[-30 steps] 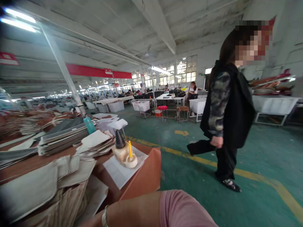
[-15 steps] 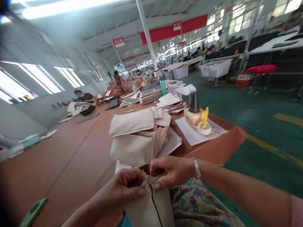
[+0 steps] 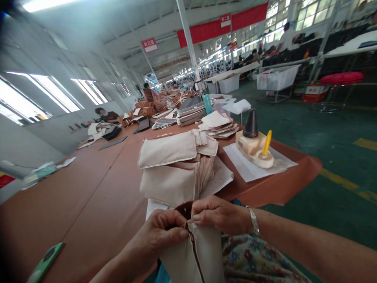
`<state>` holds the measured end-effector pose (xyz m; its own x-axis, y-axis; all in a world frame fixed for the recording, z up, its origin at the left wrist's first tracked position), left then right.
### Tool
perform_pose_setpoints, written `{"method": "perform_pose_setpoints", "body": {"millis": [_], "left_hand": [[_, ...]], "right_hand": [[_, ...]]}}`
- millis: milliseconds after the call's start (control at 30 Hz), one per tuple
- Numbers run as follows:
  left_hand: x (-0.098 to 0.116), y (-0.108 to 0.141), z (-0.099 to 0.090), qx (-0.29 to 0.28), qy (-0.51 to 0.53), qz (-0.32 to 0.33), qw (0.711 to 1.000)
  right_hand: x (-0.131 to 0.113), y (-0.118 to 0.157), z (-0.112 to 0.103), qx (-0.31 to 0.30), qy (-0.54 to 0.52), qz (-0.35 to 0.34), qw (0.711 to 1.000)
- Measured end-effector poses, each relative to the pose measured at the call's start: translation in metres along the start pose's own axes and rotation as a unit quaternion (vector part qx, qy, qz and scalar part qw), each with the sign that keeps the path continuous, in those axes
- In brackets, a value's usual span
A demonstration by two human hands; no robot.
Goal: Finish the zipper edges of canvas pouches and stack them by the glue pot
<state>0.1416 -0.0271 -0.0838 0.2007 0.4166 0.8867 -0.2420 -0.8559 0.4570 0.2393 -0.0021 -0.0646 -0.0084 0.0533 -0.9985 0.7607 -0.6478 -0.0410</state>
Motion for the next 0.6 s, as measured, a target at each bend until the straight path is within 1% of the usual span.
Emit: {"method": "perform_pose_setpoints", "body": {"millis": [133,233,433,533,600], "left_hand": [[0.0013,-0.0005,-0.0043,0.02,-0.045,0.002,0.999],[0.0063,0.0005,-0.005,0.03,-0.059,0.012,0.998],[0.0037,-0.0009,-0.0082,0.048,-0.114,0.01,0.992],[0.0023,-0.0037,-0.0097,0.048,-0.137,0.018,0.989],[0.0021,-0.004,-0.0093,0.045,-0.151,0.023,0.987]], "right_hand": [[-0.0097,-0.005,0.0028,0.015,-0.011,-0.016,1.0],[-0.0094,-0.0089,0.0051,0.031,-0.02,0.004,0.999],[-0.007,-0.0107,-0.0015,0.097,0.056,0.015,0.994],[-0.0069,-0.0094,-0.0025,0.121,0.072,0.017,0.99],[-0.0093,-0.0078,-0.0032,0.136,0.071,0.004,0.988]]}}
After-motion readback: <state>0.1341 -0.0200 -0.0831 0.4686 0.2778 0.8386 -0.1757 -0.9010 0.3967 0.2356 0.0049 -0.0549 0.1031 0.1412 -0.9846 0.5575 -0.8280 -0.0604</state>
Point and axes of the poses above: each hand's wrist, its own y-axis away from the middle knuckle, its own z-axis out of the palm, x = y × z, the point moved 10 cm from there along -y, towards the middle knuckle, and after that the axes turned 7 degrees about x, right-handed, at the moved point
